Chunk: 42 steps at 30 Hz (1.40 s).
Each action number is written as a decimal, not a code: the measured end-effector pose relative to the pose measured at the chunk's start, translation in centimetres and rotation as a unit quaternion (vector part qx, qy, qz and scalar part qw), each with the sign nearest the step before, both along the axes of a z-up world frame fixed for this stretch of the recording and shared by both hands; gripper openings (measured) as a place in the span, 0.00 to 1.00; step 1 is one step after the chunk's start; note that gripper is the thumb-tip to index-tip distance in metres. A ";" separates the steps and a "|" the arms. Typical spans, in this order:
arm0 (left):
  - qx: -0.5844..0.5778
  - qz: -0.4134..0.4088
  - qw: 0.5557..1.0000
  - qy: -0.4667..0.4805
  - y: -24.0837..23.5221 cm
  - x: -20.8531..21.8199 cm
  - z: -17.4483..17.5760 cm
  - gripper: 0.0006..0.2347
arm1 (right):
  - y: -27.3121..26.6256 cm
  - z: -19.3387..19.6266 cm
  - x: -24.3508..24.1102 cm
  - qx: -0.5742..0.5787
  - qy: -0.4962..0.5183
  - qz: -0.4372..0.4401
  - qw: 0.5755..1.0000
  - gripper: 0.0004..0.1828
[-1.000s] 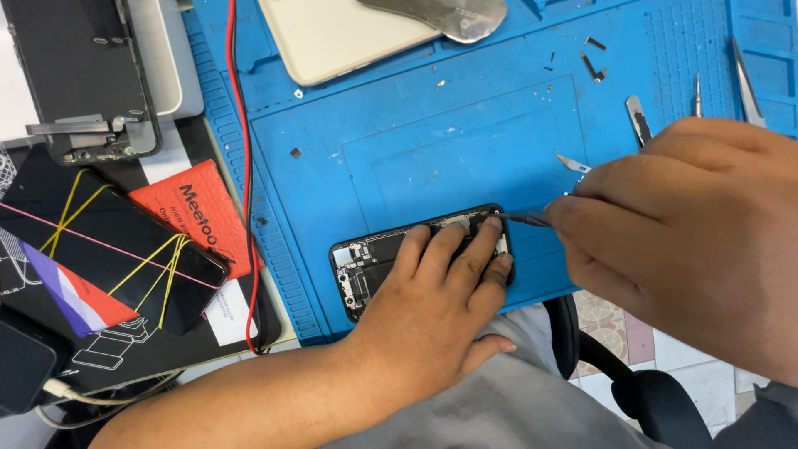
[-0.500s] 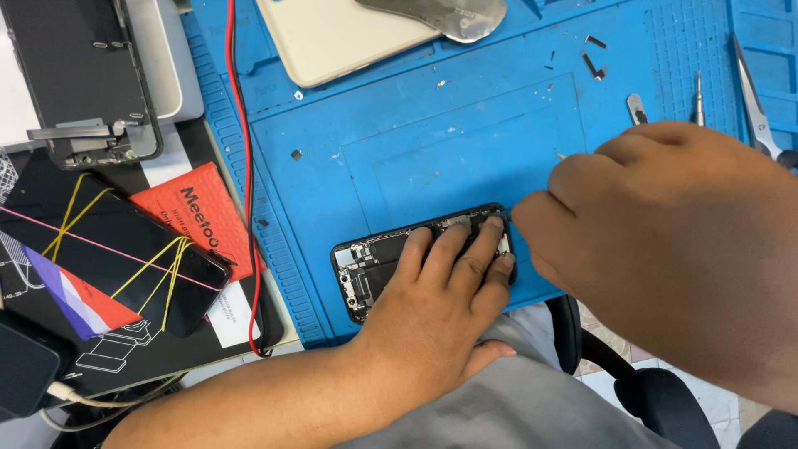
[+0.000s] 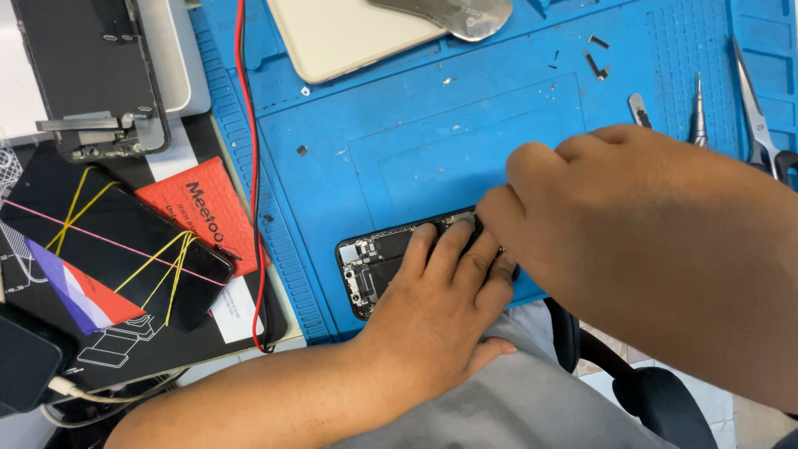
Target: The person uses a precision screwdriver to remove screws from a disassembled smartphone placed on a blue work mat. The person then uses a metal spudger to pry and lift internal components and ribbon cables while working on the phone's motherboard area.
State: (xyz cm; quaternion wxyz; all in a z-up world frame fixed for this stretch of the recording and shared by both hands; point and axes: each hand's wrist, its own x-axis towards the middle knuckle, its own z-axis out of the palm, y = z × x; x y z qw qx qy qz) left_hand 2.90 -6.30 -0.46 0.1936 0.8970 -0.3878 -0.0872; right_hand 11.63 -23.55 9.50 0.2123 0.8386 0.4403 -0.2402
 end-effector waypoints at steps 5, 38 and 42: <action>-0.008 0.003 1.000 0.002 0.2 0.0 0.0 0.33 | 0.0 -0.2 0.0 -0.002 -0.018 0.005 1.000 0.12; -0.142 0.019 0.990 0.010 2.2 -1.3 2.0 0.26 | -4.5 -3.0 0.8 0.440 -0.176 -0.199 0.858 0.11; -0.196 0.061 0.979 -0.003 3.4 -0.9 3.3 0.22 | -4.2 -3.8 1.3 0.454 -0.198 -0.176 0.851 0.09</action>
